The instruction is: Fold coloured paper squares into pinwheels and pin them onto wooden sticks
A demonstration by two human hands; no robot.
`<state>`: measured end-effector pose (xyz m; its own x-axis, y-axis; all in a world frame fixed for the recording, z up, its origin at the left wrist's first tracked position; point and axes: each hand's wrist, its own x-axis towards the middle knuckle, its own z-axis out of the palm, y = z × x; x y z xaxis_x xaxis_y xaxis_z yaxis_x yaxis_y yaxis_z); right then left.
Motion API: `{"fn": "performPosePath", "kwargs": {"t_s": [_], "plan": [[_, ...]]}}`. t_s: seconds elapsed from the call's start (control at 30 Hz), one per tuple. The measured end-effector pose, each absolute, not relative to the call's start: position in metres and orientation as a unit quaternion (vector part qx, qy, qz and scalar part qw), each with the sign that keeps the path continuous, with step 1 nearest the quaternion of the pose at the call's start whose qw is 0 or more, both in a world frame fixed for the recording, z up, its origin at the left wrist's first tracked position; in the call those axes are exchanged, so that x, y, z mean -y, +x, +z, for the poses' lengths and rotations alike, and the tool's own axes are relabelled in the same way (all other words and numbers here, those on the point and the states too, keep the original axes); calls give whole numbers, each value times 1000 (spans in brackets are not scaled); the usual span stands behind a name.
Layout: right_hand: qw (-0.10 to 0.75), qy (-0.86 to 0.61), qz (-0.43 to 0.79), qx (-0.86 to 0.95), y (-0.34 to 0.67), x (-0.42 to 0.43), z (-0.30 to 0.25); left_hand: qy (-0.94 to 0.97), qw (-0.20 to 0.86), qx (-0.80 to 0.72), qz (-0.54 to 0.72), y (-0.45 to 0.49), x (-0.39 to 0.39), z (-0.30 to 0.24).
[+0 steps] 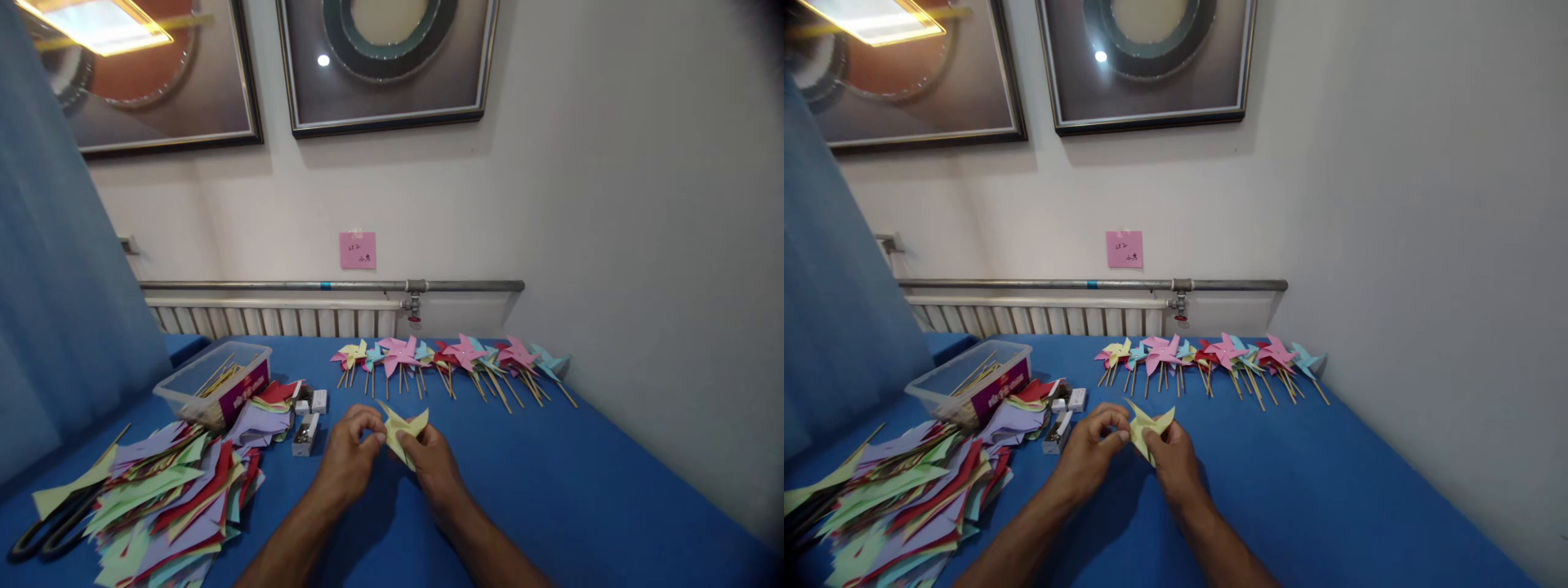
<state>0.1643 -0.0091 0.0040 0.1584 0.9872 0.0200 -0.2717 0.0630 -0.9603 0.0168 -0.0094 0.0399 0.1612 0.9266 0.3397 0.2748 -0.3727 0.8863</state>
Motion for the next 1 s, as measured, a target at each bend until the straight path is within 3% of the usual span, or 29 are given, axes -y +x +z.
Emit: {"fn": "performPosePath", "kwargs": {"t_s": [0.17, 1.0], "plan": [[609, -444, 526, 393, 164, 14, 7, 593, 508, -437, 446, 21, 4, 28], [602, -447, 508, 424, 159, 13, 8, 627, 381, -458, 502, 29, 2, 15]]}}
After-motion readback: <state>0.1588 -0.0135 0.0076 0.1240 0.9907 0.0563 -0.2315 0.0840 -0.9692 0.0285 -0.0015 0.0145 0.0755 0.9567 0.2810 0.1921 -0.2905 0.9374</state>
